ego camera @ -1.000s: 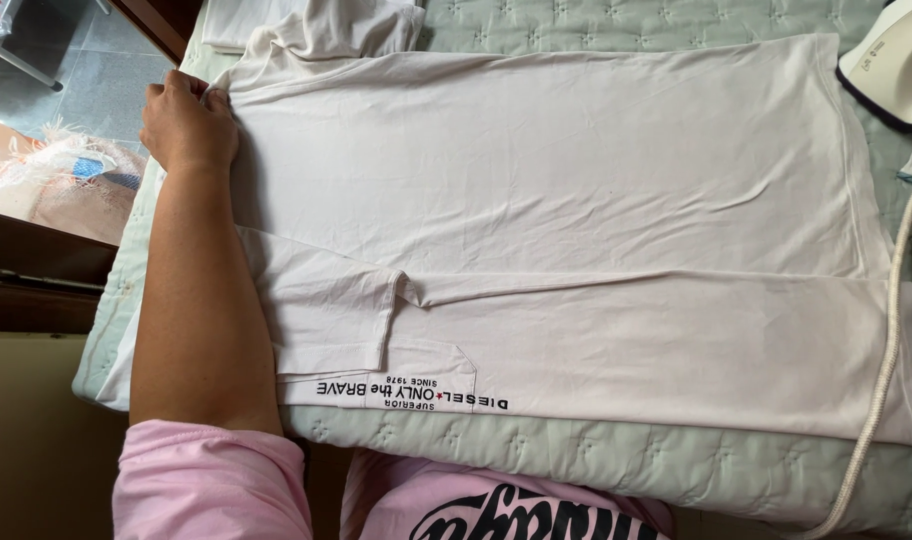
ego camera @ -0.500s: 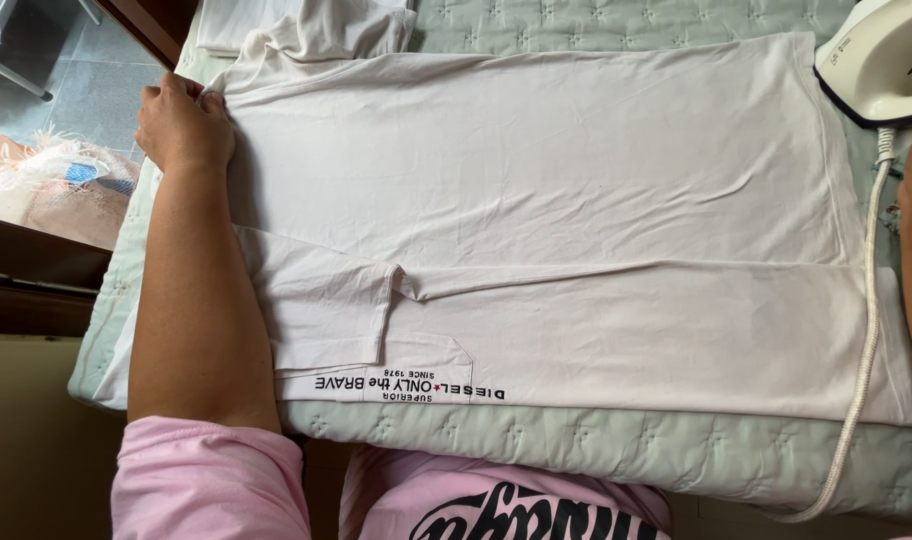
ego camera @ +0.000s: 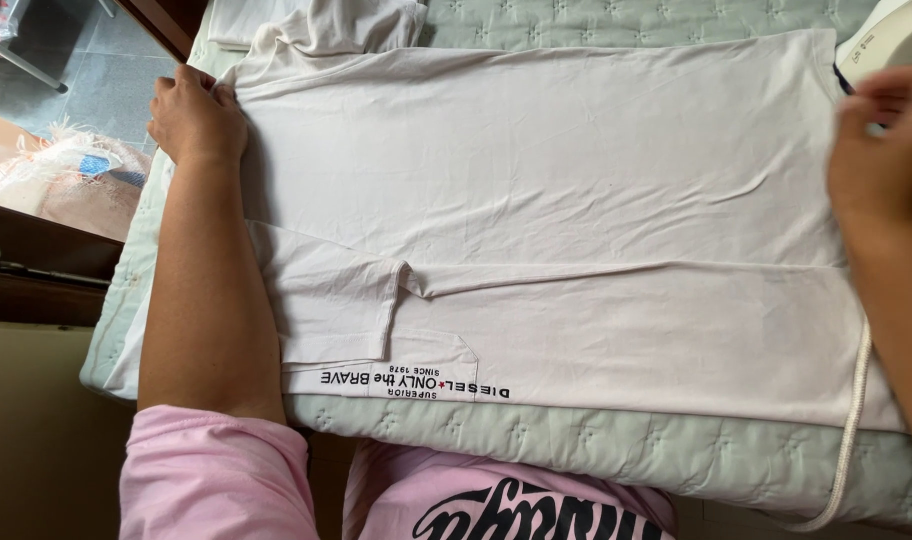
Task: Ironing and folding a white tank top on an ironing board.
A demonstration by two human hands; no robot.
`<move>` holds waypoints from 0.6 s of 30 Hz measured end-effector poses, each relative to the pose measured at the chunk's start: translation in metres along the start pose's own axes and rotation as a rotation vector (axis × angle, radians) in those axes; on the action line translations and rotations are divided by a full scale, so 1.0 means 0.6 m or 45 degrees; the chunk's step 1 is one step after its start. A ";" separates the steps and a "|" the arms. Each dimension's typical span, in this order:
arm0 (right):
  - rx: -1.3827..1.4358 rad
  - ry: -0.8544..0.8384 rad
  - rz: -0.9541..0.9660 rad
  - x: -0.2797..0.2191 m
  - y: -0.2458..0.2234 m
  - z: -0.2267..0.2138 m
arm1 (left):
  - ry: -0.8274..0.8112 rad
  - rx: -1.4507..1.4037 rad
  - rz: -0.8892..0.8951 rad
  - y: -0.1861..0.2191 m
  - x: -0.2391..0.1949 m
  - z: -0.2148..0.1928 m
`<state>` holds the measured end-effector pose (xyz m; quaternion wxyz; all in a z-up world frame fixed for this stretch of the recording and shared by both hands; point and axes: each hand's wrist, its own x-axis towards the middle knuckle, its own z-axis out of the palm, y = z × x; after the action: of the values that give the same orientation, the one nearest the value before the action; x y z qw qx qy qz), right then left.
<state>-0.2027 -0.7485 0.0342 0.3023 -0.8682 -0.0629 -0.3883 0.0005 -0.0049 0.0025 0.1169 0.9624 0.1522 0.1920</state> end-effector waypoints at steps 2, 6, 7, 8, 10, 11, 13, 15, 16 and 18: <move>-0.052 -0.158 0.200 0.020 -0.019 0.015 | -0.005 0.033 0.001 0.010 -0.004 -0.006; -0.242 -0.391 0.190 0.060 0.084 0.066 | 0.025 0.122 0.016 0.006 0.000 0.003; -0.222 -0.396 0.177 0.065 0.113 0.080 | 0.037 0.135 -0.001 0.013 -0.002 -0.003; -0.313 -0.348 0.013 0.070 0.141 0.096 | -0.015 0.176 -0.017 0.020 -0.005 -0.008; -0.377 -0.299 -0.165 0.085 0.155 0.121 | -0.054 0.226 -0.050 0.030 -0.009 -0.016; -0.305 -0.327 -0.101 0.090 0.143 0.126 | -0.040 0.237 -0.010 0.034 -0.013 -0.016; -0.221 -0.356 -0.046 0.099 0.153 0.142 | -0.017 0.253 0.023 0.047 -0.023 -0.027; -0.290 -0.486 -0.152 0.106 0.197 0.164 | -0.067 0.099 0.076 0.067 -0.035 -0.050; -0.283 -0.483 -0.159 0.109 0.203 0.166 | -0.059 0.102 0.071 0.076 -0.038 -0.059; -0.400 -0.558 -0.001 0.111 0.215 0.169 | 0.143 -0.098 0.355 0.092 -0.051 -0.076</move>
<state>-0.0477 -0.8031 -0.0323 0.1428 -0.9678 -0.0660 -0.1964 -0.0310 -0.0587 0.0492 0.1171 0.9569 0.0159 0.2655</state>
